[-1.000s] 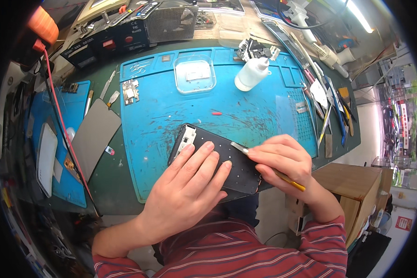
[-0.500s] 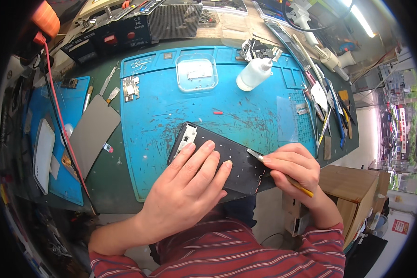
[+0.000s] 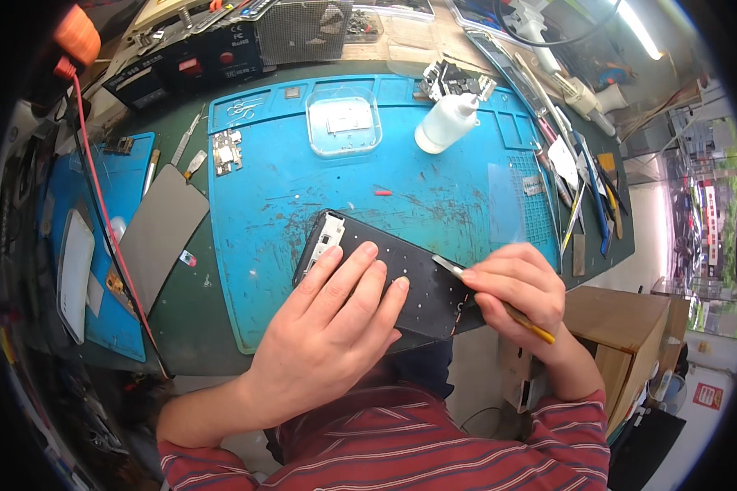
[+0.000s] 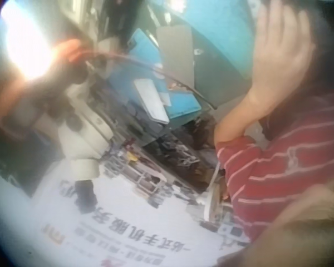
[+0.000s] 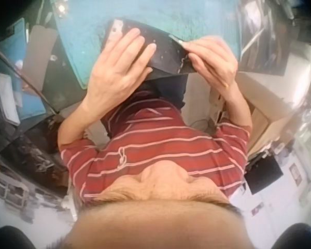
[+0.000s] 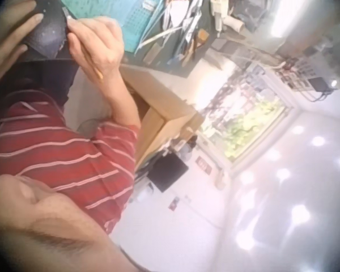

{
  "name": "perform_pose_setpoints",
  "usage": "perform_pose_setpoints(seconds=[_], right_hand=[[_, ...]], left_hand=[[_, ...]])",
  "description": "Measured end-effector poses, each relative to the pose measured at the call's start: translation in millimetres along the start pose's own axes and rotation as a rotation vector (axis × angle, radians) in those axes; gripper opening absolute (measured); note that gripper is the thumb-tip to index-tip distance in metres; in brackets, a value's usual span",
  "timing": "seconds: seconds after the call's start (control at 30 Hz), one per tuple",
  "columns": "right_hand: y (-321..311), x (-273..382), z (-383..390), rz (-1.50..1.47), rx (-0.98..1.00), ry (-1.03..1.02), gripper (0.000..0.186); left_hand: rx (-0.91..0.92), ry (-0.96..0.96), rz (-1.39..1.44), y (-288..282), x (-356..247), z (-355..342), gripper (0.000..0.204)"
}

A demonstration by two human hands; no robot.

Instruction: The person disassembles a smartphone, removes the battery and internal components, cleans the back cover with a brush, and reassembles the device using tweezers and a screwdriver. The process includes detaching connectors, peeling off adhesive, and securing the back cover.

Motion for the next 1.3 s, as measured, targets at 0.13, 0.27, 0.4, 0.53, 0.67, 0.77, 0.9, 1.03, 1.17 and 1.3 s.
perform_pose_setpoints(seconds=[0.13, 0.27, 0.4, 0.53, 0.67, 0.77, 0.9, 1.03, 1.17, 1.3], right_hand=[[19, 0, -21, -0.048, -0.020, -0.042, 0.030], [4, 0, -6, -0.009, -0.024, -0.019, 0.027], [-6, -2, 14, 0.012, -0.035, 0.034, 0.029], [15, 2, -18, -0.031, -0.021, -0.004, 0.032], [13, 2, -14, -0.038, -0.018, 0.009, 0.031], [-2, 1, 11, -0.029, -0.027, 0.052, 0.029], [8, 2, -5, -0.038, -0.025, 0.049, 0.029], [26, 2, -27, -0.052, -0.043, -0.007, 0.030], [15, 2, -8, -0.032, -0.035, 0.022, 0.029], [19, 1, -16, -0.038, -0.046, 0.022, 0.029]], left_hand=[[-0.007, 0.014, 0.019, 0, 0, -2, 0.055], [-0.008, 0.004, 0.021, -1, 2, 0, 0.055], [-0.008, 0.001, 0.005, 0, 0, 0, 0.055], [-0.008, 0.008, 0.007, 0, -1, -1, 0.055], [-0.012, 0.004, 0.024, -1, 1, -1, 0.055], [-0.010, -0.002, 0.011, 0, 1, 1, 0.054], [-0.007, 0.003, 0.000, 0, -1, 0, 0.054], [-0.003, 0.008, 0.016, -1, 1, -1, 0.054], [0.001, -0.004, 0.006, -2, 1, 1, 0.055], [0.004, 0.005, -0.020, -1, 0, 1, 0.055]])
Point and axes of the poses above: each hand's wrist, its own z-axis away from the middle knuckle, its own y-axis out of the palm, x = y × z, the point moved 3 cm from there along -z, towards the middle knuckle, and after that the axes turned 6 degrees about -x, right-handed, at the moved point
